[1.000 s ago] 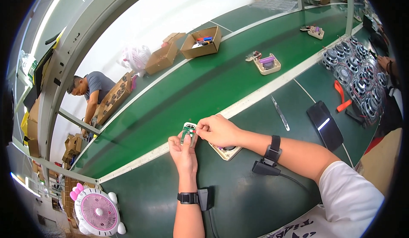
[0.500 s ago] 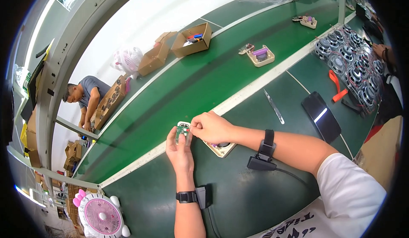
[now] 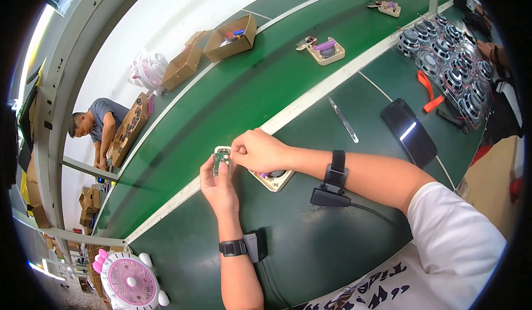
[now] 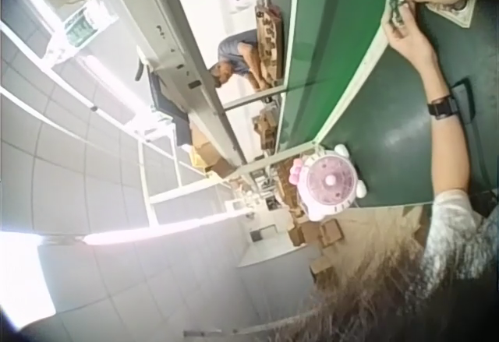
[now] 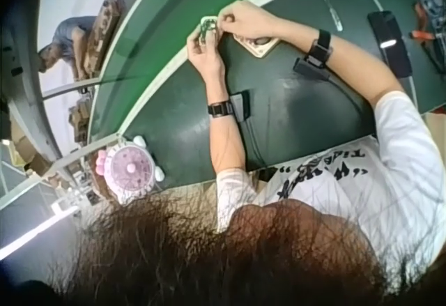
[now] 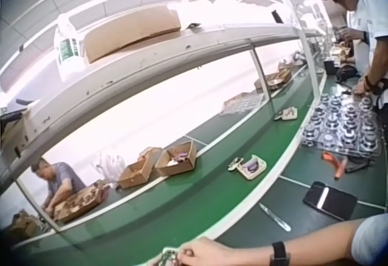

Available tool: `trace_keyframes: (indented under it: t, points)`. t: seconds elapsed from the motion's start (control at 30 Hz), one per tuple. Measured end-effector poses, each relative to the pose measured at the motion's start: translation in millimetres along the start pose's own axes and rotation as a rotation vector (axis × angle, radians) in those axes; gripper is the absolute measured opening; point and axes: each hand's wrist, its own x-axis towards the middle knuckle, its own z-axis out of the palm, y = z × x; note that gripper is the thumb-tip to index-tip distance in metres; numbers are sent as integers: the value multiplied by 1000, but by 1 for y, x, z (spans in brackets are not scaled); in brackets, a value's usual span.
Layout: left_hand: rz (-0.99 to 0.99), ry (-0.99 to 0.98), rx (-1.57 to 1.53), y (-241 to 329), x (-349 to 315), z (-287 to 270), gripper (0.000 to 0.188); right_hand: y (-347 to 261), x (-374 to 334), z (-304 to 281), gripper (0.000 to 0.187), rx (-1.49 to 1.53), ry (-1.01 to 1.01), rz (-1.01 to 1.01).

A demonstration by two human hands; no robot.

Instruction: The recorder is assembling electronic circuit boards into plastic housings on an assembly line.

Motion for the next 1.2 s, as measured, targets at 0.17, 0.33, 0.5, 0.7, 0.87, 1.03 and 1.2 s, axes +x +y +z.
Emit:
trace_keyframes:
  t: [0.17,0.33,0.5,0.7,0.87,1.03,1.2]
  points:
    - [6,5,-53,0,-1,0,21,0,-1,1,27,5,7,-5]
    - [-4,-10,-34,2,0,-2,19,-2,-1,0,28,7,-1,6]
    - [-8,-28,-4,2,1,0,20,7,2,2,21,-27,31,-33]
    - [-7,25,70,0,3,0,26,6,-1,9,18,-125,76,-89]
    - [2,116,132,-2,3,0,21,9,-9,14,17,-775,63,-62]
    - [8,122,148,-2,2,2,19,6,-10,15,20,-875,185,-60]
    - [-11,120,147,-3,3,5,19,5,-7,8,26,-778,20,89]
